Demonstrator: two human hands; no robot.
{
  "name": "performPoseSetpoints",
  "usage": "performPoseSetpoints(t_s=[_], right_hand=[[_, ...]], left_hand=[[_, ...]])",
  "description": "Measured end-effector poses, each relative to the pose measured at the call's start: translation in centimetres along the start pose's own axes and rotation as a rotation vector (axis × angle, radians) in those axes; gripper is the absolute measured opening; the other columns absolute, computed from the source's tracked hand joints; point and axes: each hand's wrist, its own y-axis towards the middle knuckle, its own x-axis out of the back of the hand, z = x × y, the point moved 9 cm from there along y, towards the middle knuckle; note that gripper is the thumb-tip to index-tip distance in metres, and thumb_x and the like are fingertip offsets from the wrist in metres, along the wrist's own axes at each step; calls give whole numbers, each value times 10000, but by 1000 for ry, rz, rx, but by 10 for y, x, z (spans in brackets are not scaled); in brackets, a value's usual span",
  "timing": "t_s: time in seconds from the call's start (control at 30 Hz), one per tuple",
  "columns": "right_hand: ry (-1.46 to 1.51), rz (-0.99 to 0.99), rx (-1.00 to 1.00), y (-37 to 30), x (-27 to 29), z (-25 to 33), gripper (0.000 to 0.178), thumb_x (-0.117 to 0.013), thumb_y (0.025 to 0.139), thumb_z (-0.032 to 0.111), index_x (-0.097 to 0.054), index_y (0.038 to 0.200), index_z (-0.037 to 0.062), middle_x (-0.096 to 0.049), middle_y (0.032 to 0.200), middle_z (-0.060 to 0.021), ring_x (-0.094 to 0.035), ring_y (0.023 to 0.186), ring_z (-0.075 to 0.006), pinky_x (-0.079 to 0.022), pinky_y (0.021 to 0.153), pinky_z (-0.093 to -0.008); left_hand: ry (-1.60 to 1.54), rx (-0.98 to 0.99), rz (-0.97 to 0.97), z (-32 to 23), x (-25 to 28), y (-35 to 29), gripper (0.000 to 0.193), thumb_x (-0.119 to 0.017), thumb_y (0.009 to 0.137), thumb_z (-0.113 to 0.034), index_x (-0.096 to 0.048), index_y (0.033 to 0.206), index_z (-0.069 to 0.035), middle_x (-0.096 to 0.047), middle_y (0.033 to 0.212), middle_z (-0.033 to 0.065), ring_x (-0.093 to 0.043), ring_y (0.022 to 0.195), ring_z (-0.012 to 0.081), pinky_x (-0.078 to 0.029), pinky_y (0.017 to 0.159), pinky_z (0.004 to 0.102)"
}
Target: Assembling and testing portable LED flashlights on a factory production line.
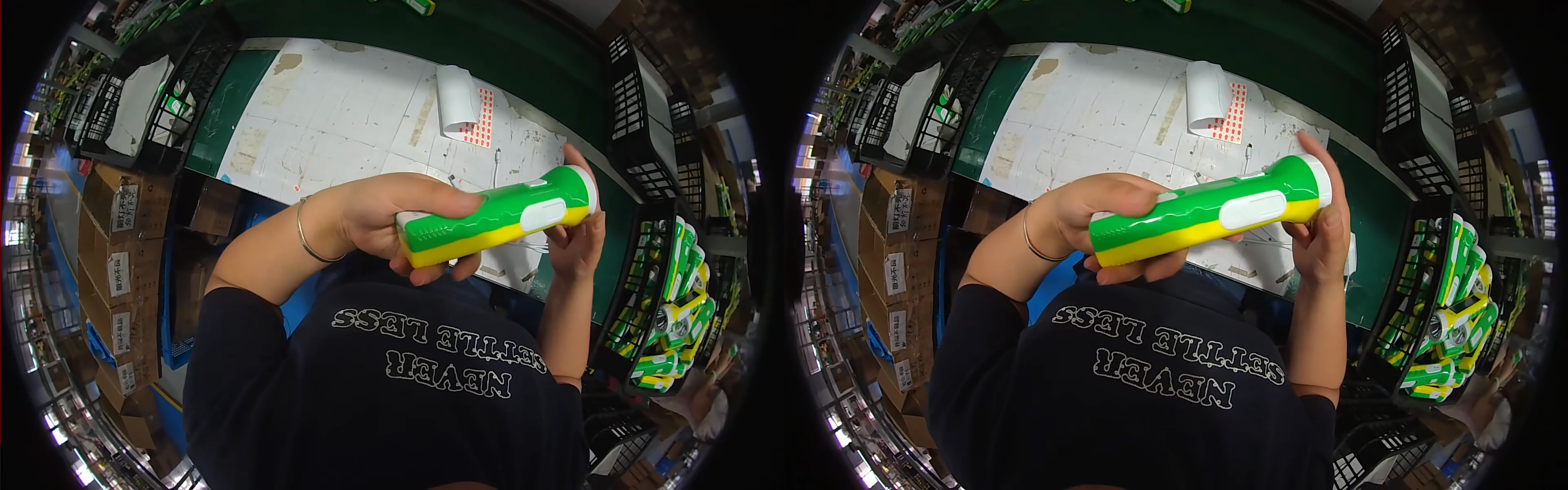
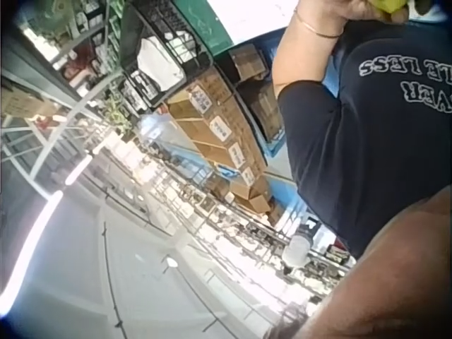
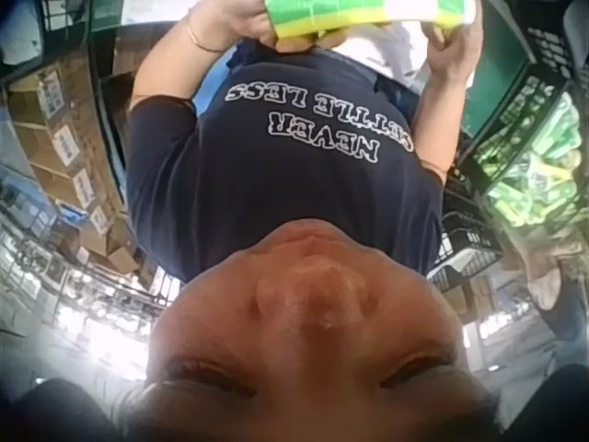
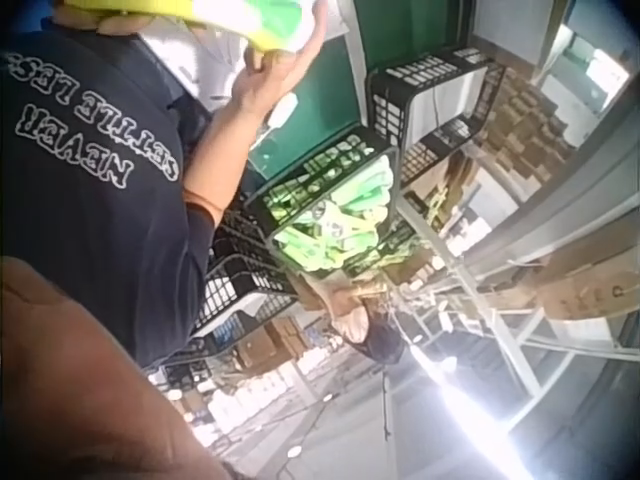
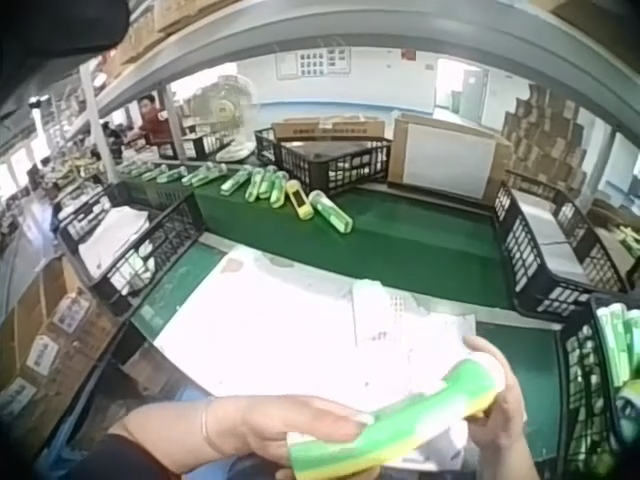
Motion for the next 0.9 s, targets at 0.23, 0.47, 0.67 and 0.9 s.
performPoseSetpoints(t_s=[0.23, 0.47, 0.67, 0.9], right_hand=[[-59, -212, 192, -9, 25, 17, 833, -660, 735, 494, -354, 1283, -54, -554, 907, -38, -327, 470, -1, -263, 438, -130], [-51, -214, 227, -12, 22, 23, 899, -678, 711, 535, -330, 1295, -53, -560, 930, -44, -355, 479, 4, -298, 451, -122], [-53, -222, 228, -14, 22, 23, 911, -684, 704, 545, -334, 1294, -53, -560, 934, -45, -365, 486, 5, -306, 457, -118], [-41, -204, 218, -14, 19, 20, 893, -691, 712, 529, -340, 1294, -51, -562, 936, -47, -361, 490, 4, -303, 453, -120]], left_hand=[[955, -581, -603, -69, -5, -29, 796, -722, 739, -229, -270, 1366, -36, -449, 1279, 159, -618, 920, 225, -528, 641, 228], [1384, -642, -681, -76, -25, -36, 584, -739, 682, -33, -482, 1206, -3, -478, 1230, 149, -533, 1094, 235, -497, 855, 298], [1470, -711, -646, -79, -33, -37, 505, -739, 691, -36, -525, 1148, 1, -512, 1183, 161, -542, 1074, 232, -488, 877, 308], [1485, -766, -643, -78, -33, -41, 439, -734, 704, -45, -551, 1101, 1, -537, 1145, 176, -563, 1023, 227, -496, 855, 307]])
